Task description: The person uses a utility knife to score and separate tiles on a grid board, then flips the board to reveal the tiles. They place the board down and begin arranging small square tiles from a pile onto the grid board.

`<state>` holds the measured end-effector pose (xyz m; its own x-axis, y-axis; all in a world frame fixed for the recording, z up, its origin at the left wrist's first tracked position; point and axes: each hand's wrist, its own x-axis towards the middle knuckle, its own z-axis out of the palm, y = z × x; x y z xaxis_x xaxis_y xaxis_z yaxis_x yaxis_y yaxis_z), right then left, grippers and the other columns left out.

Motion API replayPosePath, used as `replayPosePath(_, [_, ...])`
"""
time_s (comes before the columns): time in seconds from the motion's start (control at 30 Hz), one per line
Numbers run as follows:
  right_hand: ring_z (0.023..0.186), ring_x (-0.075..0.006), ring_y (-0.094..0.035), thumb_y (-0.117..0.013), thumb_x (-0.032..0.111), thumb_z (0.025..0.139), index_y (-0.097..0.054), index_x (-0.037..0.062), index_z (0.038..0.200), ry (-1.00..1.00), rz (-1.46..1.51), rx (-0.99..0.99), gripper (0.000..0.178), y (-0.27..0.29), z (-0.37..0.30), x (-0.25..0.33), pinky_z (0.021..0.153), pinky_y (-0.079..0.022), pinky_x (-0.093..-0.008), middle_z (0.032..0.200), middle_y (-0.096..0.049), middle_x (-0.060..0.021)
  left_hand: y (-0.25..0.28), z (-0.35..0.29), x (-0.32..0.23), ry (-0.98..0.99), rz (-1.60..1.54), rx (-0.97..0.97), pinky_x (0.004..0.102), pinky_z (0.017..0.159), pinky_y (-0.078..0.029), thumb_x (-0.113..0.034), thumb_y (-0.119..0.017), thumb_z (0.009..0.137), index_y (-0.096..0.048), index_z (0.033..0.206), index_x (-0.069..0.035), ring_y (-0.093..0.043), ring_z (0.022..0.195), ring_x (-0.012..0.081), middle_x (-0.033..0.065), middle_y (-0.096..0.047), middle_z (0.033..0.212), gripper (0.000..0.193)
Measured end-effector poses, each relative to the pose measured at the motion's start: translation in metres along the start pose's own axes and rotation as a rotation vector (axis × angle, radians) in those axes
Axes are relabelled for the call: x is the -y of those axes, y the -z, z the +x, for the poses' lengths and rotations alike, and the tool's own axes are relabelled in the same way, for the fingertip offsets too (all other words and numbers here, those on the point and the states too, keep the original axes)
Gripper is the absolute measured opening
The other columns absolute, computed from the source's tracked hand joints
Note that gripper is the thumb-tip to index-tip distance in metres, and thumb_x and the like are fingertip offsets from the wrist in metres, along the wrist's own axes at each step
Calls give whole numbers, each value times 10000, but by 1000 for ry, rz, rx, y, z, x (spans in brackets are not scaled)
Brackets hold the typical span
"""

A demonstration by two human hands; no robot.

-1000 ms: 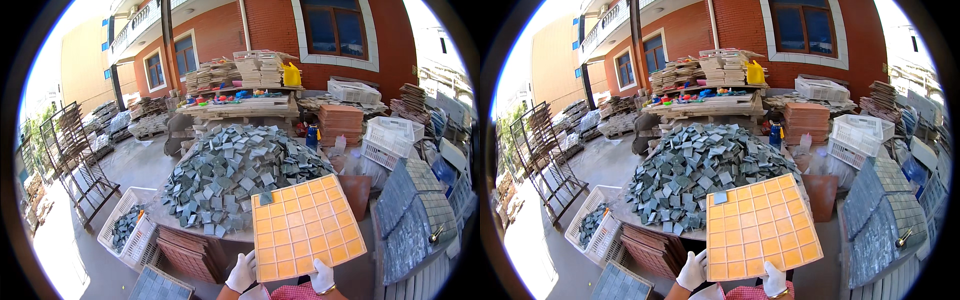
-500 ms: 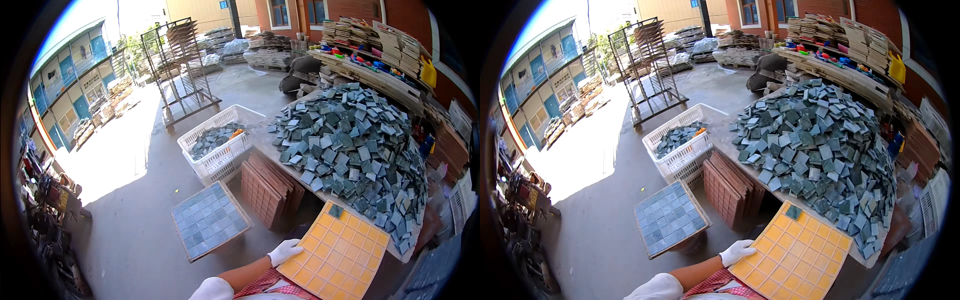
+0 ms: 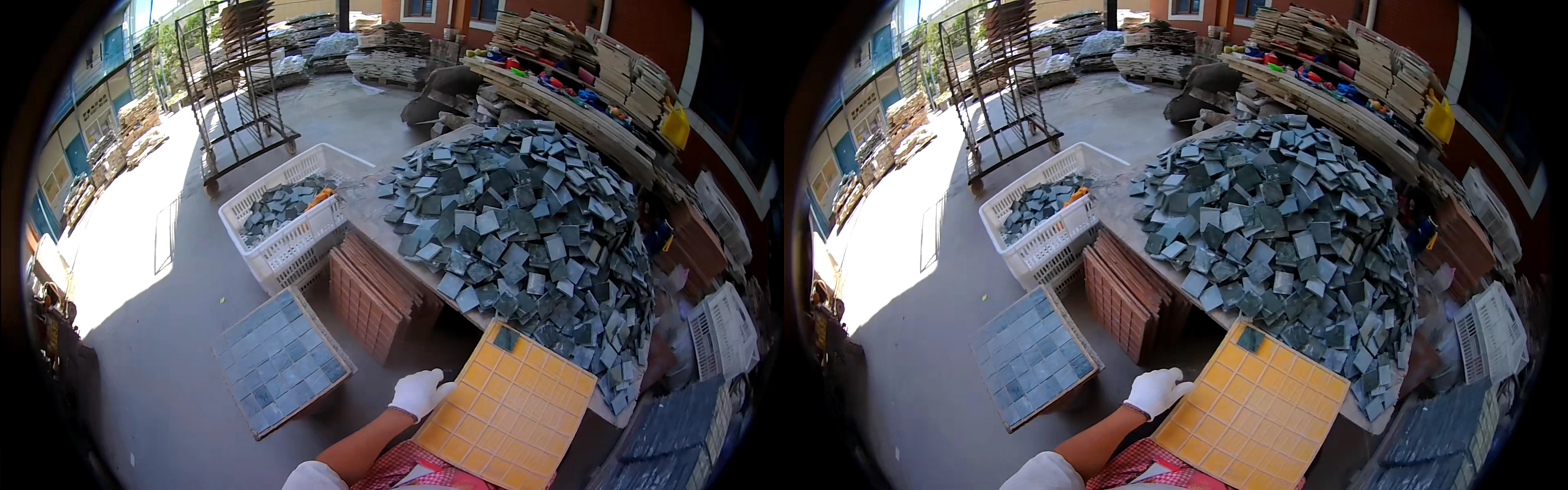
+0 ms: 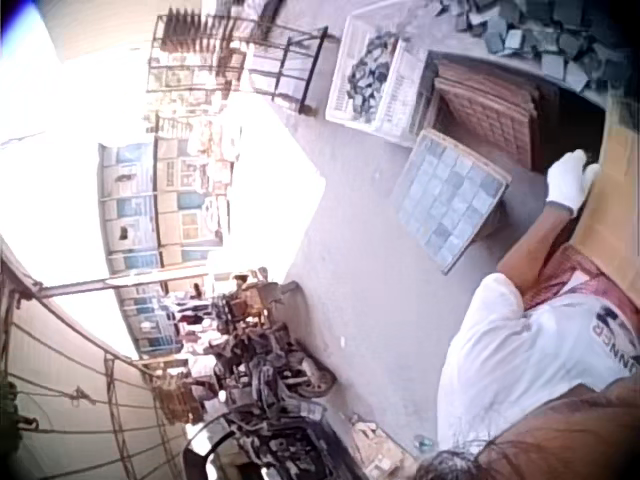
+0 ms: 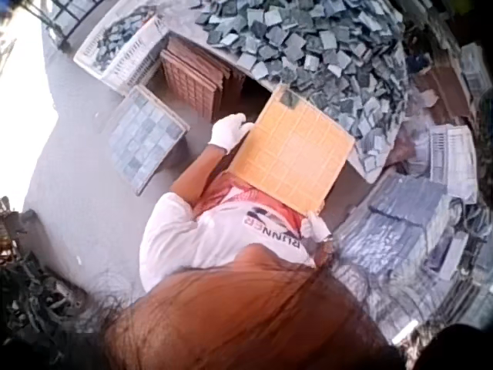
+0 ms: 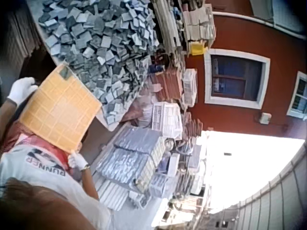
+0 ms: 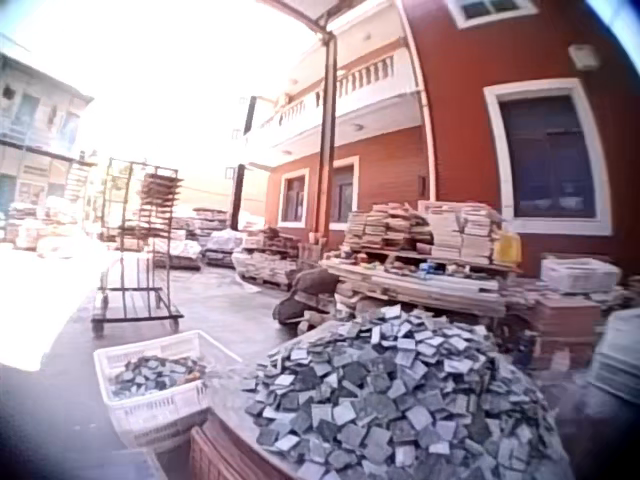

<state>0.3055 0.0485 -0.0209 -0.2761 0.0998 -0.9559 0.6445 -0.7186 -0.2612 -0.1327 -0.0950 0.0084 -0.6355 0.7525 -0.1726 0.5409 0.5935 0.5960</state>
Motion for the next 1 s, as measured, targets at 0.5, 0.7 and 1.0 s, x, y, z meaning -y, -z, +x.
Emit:
replayPosePath(0.5, [747, -335, -652, -632, 420, 827, -697, 82, 852, 721, -987, -895, 345, -12, -50, 108, 684, -510, -430, 783, -679, -126, -18, 131, -92, -992, 351, -261, 368, 824, -405, -233, -707, 708, -573, 1001, -117, -514, 1043, 213, 23, -544, 1044, 343])
replayPosePath(0.7, [768, -337, -648, -618, 430, 841, -688, 89, 924, 985, -941, -704, 358, -21, -37, 181, 691, -510, -443, 798, -677, -136, -24, 130, -83, -901, 421, -275, 410, 927, -402, -229, -733, 691, -626, 1069, -132, -515, 1126, 263, 80, -562, 1196, 404])
replayPosePath(1.0, [1187, -374, -476, -723, 342, 777, -487, 28, 1249, 1744, -898, -1086, 614, -3, 19, 392, 981, -412, -420, 1267, -503, -201, 45, 245, -96, -639, 367, -619, 489, 1093, -261, -310, -699, 769, -431, 1360, -19, -387, 1310, 355, 209, -432, 1402, 711])
